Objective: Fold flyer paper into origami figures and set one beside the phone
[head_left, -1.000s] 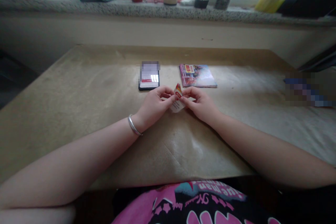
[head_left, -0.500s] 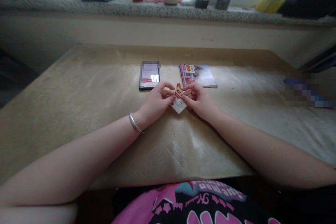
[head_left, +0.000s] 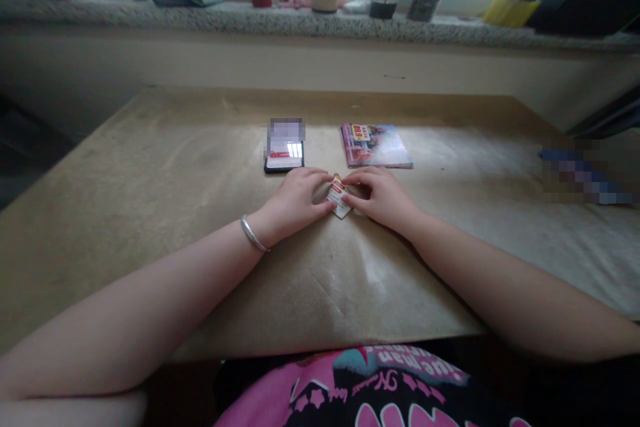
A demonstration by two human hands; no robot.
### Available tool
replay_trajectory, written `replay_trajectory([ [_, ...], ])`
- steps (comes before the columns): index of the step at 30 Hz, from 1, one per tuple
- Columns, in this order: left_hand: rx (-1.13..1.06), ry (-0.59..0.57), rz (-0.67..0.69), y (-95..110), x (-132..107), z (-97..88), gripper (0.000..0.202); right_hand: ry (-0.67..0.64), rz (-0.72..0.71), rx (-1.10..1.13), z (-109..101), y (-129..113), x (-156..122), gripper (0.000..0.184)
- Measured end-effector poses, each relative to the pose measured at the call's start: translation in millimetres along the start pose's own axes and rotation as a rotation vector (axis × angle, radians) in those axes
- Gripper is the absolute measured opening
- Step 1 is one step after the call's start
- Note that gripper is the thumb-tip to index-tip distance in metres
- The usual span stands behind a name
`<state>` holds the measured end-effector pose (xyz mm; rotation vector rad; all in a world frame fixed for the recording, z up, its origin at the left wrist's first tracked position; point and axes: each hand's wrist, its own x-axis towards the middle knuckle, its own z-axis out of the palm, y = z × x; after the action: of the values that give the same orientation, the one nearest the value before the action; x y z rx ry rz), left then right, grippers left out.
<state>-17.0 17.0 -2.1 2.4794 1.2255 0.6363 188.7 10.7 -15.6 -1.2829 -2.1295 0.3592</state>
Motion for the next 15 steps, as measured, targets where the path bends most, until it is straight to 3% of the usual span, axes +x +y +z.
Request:
replay_trajectory([
  [3, 0.029, -0.014, 0.003, 0.1, -1.1, -1.0, 0.042, -0.014, -0.014, -0.061, -3.5, 1.8, -2.7, 0.035],
  [11, -0.06, -0.026, 0.008, -0.9, 0.0, -2.5, 0.027, -0.034, -0.023, -0.024, -5.6, 5.7, -3.4, 0.033],
  [15, -0.026, 0.019, -0.029, -1.1, 0.1, -0.3, 0.03, -0.014, 0.008, -0.064, -1.8, 6.1, -3.6, 0.034],
])
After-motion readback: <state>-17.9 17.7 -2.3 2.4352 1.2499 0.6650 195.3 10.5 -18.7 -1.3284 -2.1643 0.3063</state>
